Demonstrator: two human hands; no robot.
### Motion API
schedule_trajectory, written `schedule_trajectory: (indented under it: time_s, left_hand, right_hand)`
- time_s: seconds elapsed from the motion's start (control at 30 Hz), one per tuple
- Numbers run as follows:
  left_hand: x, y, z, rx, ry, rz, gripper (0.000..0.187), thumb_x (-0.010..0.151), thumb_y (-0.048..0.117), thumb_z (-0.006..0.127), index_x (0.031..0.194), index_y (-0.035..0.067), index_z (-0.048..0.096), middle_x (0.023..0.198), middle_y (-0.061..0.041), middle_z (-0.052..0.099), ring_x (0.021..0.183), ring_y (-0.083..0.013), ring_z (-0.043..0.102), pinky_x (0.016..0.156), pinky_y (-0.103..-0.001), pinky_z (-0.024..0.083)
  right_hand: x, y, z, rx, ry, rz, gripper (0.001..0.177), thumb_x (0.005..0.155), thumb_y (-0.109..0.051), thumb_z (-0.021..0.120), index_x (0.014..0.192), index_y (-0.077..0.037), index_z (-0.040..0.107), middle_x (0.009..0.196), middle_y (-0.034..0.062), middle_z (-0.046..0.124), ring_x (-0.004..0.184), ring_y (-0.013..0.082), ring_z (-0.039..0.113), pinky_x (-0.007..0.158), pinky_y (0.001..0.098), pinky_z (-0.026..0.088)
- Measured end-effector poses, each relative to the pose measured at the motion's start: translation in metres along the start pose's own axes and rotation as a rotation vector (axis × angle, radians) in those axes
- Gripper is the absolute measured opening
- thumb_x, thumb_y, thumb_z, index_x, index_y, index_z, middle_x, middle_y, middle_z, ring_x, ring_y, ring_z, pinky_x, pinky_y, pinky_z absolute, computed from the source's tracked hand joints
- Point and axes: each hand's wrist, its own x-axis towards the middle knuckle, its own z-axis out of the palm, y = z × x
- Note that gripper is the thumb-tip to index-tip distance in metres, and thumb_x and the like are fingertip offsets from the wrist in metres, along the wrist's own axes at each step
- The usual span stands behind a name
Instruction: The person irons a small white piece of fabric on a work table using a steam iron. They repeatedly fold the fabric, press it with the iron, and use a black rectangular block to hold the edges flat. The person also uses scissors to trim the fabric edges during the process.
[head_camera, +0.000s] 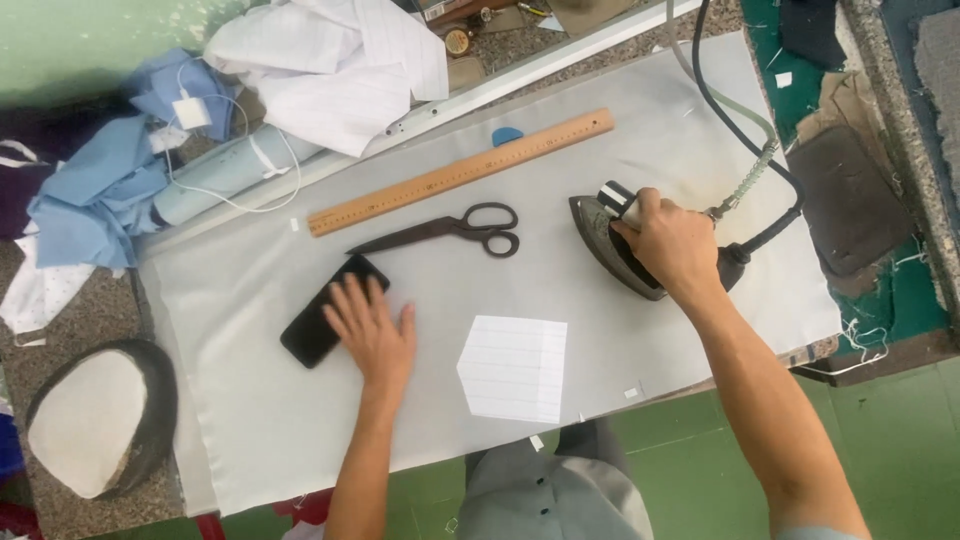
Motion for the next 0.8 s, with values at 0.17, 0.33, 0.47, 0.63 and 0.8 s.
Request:
schedule_trajectory:
  time_s: [0.17,0.33,0.47,0.63,0.8]
  left_hand:
    - [-0.028,0.084,0.034,-0.421,-0.216,0.339,0.037,0.095,0.035,0.07,0.122,0.011,0.069,0.13,-0.011,0.063,0.133,-0.033,0.054,0.115,-0.053,0.038]
    - [-0.025,0.109,0.055,-0.372,-0.481,0.346,0.057,0.093,0.049,0.066,0.135,0.012,0.062,0.131,-0.013,0.058,0.127,-0.0295,0.053,0.1,-0.045,0.045]
    - [0.002,0.119,0.028,-0.421,-0.799,0.208,0.043,0.086,0.039,0.075,0.114,0.008,0.066,0.097,-0.008,0.057,0.1,-0.0259,0.055,0.09,-0.04,0.043]
    - [0.011,0.122,0.028,-0.367,-0.876,0.165,0.037,0.079,0.037,0.083,0.101,0.011,0.068,0.092,-0.004,0.054,0.099,-0.0239,0.052,0.089,-0.039,0.041]
    - [0.003,0.119,0.039,-0.292,-0.836,0.262,0.03,0.089,0.037,0.077,0.1,0.011,0.065,0.1,-0.002,0.058,0.098,-0.0241,0.049,0.09,-0.038,0.042]
  right_hand:
    - [-0.006,0.007,0.031,0.149,0.448,-0.257,0.043,0.085,-0.034,0.082,0.118,-0.009,0.068,0.098,0.0099,0.071,0.091,0.0304,0.071,0.081,0.0422,0.057]
    - [-0.074,-0.029,0.116,0.659,0.572,-0.592,0.02,0.081,-0.011,0.081,0.098,-0.01,0.071,0.094,0.0064,0.066,0.091,0.0299,0.067,0.085,0.0427,0.055]
    - [-0.1,-0.026,0.142,0.626,0.35,-0.668,0.039,0.095,-0.03,0.068,0.12,0.0,0.065,0.119,0.0204,0.063,0.113,0.0369,0.062,0.097,0.0495,0.05]
    - [-0.167,-0.005,0.159,0.498,0.336,-0.748,0.06,0.099,-0.039,0.056,0.143,0.001,0.049,0.142,0.0319,0.049,0.134,0.0476,0.048,0.107,0.0602,0.04]
    - [-0.184,-0.001,0.151,0.723,0.155,-1.037,0.054,0.095,-0.037,0.073,0.133,-0.004,0.053,0.141,0.0182,0.053,0.133,0.0335,0.051,0.117,0.0516,0.039]
